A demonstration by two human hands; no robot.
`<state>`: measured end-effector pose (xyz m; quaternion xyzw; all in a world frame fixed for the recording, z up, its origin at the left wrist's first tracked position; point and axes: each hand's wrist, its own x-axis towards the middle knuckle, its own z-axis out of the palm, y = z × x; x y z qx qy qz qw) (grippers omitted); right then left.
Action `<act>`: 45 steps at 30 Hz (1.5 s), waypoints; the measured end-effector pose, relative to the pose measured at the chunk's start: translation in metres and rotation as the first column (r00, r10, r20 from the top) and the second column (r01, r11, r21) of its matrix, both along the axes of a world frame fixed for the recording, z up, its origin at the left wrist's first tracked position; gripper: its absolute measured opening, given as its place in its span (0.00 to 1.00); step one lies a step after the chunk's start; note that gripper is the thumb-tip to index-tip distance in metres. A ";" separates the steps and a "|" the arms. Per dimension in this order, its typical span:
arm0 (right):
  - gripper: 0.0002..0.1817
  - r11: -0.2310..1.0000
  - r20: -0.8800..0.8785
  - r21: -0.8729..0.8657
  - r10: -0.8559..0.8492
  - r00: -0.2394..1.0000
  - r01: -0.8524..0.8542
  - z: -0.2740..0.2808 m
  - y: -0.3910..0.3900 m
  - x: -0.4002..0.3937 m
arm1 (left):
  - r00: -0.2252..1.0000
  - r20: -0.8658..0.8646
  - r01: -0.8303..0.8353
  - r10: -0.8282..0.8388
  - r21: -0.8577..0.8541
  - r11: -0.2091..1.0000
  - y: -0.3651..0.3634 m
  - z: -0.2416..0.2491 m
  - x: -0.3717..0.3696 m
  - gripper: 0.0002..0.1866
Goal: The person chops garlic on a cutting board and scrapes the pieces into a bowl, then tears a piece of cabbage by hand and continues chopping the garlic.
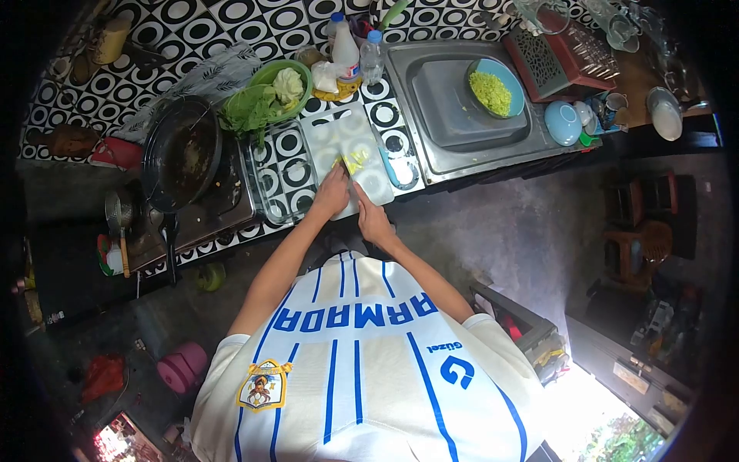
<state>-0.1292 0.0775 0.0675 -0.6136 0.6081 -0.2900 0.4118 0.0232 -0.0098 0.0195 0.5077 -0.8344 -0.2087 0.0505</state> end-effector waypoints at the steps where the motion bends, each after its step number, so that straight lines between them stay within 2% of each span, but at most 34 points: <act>1: 0.29 0.999 0.009 -0.035 0.000 1.000 0.001 -0.005 0.000 0.002 | 1.000 0.024 0.006 -0.006 0.021 1.000 -0.001 0.005 0.000 0.27; 3: 0.28 1.000 0.001 -0.008 0.015 1.000 -0.015 -0.013 -0.007 0.004 | 0.997 0.068 0.017 -0.021 0.066 0.998 -0.002 0.012 0.000 0.27; 6: 0.29 0.999 0.022 -0.036 0.009 1.000 -0.008 -0.014 -0.035 0.008 | 1.000 -0.025 -0.012 0.012 0.009 1.000 -0.003 -0.003 0.002 0.25; 7: 0.29 0.998 0.035 -0.057 0.007 0.999 -0.005 -0.012 -0.039 0.008 | 0.998 -0.055 -0.017 0.011 -0.107 0.994 -0.004 -0.015 0.002 0.24; 8: 0.29 1.000 0.034 -0.016 0.015 0.999 -0.014 -0.009 -0.035 0.007 | 0.999 -0.036 -0.003 0.001 -0.060 0.998 0.000 -0.025 0.003 0.25; 11: 0.29 0.994 0.010 0.101 0.031 0.999 -0.032 0.000 -0.028 0.004 | 0.999 0.005 0.034 -0.035 0.035 0.999 -0.011 -0.004 0.005 0.26; 14: 0.29 0.999 -0.032 0.031 0.040 0.999 -0.039 -0.013 0.003 -0.007 | 0.999 -0.003 0.035 -0.035 0.080 0.996 -0.009 -0.003 0.006 0.27; 15: 0.30 0.998 -0.023 0.056 0.023 0.999 -0.022 -0.013 0.005 -0.008 | 1.000 -0.020 0.022 -0.020 0.073 0.997 -0.008 -0.002 0.005 0.27; 18: 0.30 0.998 0.010 -0.045 0.033 0.999 -0.032 -0.021 -0.020 -0.001 | 0.996 -0.084 0.005 -0.004 0.010 1.000 -0.006 -0.004 0.005 0.30; 19: 0.30 1.000 -0.013 -0.005 0.027 1.000 -0.027 -0.017 -0.030 0.000 | 0.994 -0.109 0.001 -0.002 -0.017 1.000 -0.005 -0.006 0.004 0.31; 21: 0.30 0.997 -0.054 0.069 0.022 0.998 -0.018 -0.009 -0.051 0.007 | 0.993 -0.121 0.003 0.001 0.039 0.999 -0.005 -0.007 0.007 0.33; 24: 0.29 0.993 -0.032 -0.114 0.023 0.999 -0.026 -0.019 -0.066 0.010 | 0.989 -0.146 0.027 -0.024 0.020 0.999 -0.007 -0.006 0.006 0.35; 25: 0.29 0.995 -0.054 -0.091 0.042 0.998 -0.047 -0.019 -0.067 0.010 | 0.988 -0.153 0.032 -0.032 -0.001 0.999 -0.006 -0.006 0.007 0.35; 28: 0.29 0.998 -0.055 -0.002 0.063 0.997 -0.063 -0.015 -0.052 0.002 | 0.977 -0.189 -0.062 0.101 0.199 0.978 -0.003 0.002 0.007 0.36; 31: 0.29 0.996 -0.062 -0.066 0.054 0.997 -0.058 -0.014 -0.017 -0.013 | 0.991 -0.089 -0.077 0.100 0.235 0.969 -0.007 0.004 0.005 0.36; 34: 0.28 0.998 -0.027 0.017 0.061 0.998 -0.061 -0.003 0.012 -0.029 | 0.998 0.046 -0.038 0.033 0.125 0.991 -0.007 -0.002 0.002 0.36; 37: 0.28 0.996 -0.032 0.069 0.054 0.998 -0.052 0.006 0.018 -0.031 | 0.999 -0.001 -0.041 0.042 0.113 0.993 -0.003 -0.005 0.003 0.39; 40: 0.28 0.994 -0.048 0.091 0.060 0.997 -0.055 0.010 0.008 -0.020 | 0.982 -0.152 -0.086 0.113 0.174 0.981 -0.002 -0.001 0.004 0.41; 43: 0.28 0.998 -0.013 0.017 0.057 0.998 -0.057 0.005 -0.003 -0.009 | 0.984 -0.112 -0.128 0.141 0.114 0.985 -0.001 -0.001 0.004 0.42; 45: 0.28 0.997 -0.013 0.028 0.069 0.998 -0.069 0.003 -0.008 -0.006 | 0.993 -0.084 -0.075 0.083 0.100 0.992 -0.002 -0.005 0.006 0.43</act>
